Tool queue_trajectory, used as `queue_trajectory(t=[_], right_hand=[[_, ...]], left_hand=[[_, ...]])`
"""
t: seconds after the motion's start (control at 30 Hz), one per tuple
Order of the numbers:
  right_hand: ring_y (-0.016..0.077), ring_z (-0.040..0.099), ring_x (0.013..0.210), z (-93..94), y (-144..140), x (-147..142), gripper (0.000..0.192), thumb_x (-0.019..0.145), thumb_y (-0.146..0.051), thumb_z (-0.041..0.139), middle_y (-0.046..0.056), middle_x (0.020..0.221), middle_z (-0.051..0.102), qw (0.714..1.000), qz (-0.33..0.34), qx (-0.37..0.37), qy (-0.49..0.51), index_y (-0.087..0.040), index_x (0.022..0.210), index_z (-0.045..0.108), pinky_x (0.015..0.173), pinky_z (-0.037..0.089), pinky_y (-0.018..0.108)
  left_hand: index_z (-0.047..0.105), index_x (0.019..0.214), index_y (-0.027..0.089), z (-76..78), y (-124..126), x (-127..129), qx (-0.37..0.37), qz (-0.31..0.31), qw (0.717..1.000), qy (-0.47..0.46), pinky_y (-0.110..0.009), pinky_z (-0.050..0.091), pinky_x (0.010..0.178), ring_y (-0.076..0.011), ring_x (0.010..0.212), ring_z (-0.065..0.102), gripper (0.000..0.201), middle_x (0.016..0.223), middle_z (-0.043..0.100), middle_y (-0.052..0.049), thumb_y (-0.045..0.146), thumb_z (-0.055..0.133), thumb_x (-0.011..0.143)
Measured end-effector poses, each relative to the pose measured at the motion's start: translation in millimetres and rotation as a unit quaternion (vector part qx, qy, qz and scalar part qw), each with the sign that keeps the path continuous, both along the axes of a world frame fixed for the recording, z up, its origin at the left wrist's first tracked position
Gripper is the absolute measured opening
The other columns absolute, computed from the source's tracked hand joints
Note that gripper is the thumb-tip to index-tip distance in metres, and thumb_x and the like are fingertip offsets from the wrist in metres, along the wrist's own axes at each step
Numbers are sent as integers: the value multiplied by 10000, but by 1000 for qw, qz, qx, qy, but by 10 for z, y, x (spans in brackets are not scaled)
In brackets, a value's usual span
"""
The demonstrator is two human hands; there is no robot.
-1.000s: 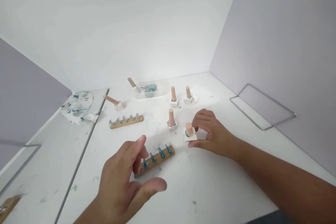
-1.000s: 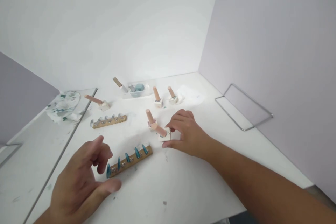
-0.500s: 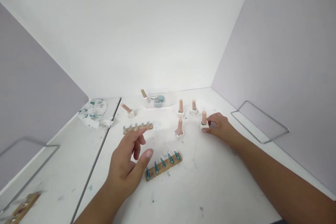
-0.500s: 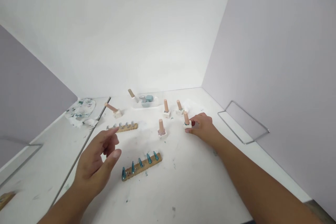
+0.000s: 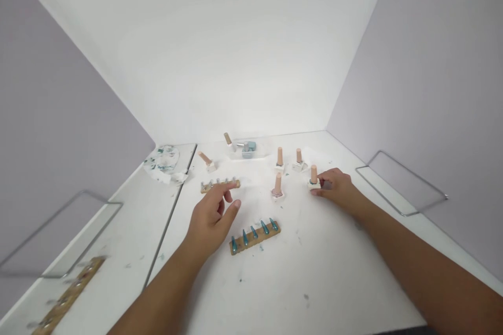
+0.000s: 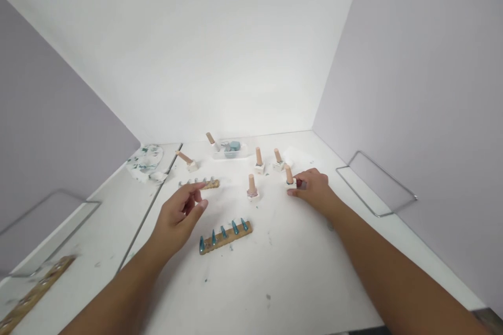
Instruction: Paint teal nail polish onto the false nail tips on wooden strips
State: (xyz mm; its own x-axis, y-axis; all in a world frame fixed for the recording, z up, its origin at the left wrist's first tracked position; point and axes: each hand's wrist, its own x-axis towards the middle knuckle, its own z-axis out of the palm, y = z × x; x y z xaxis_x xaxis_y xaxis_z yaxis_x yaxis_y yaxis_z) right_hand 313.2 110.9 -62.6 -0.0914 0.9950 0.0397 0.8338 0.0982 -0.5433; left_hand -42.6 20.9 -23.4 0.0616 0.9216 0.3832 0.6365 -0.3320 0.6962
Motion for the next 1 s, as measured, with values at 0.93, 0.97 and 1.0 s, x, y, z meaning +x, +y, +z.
queue_trajectory(t=[0.93,0.97,1.0], right_hand=[[349,576,1032,9,-40,158,501,591,-602,786,16,875,661,996,-2,83,30,-334,1005,700,952,362,557],[351,570,1041,11,-53,184,555,605,-618,777,20,883,656,994,-4,99,44,-339,1075,680,957,362,562],[354,561,1055,7,-65,211,605,623,-636,764,27,895,649,991,-6,116,60,-339,1138,652,950,373,559]], left_hand=[[615,1178,219,-142,130,-136,-148,24,987,-51,-285,446,685,-155,728,499,332,866,571,-26,408,514,925],[615,1177,217,-147,137,-137,-157,23,986,-50,-286,445,687,-157,732,499,337,860,568,-26,417,514,925],[615,1177,217,-151,143,-137,-168,22,984,-49,-287,443,689,-158,734,497,343,856,564,-25,426,513,925]])
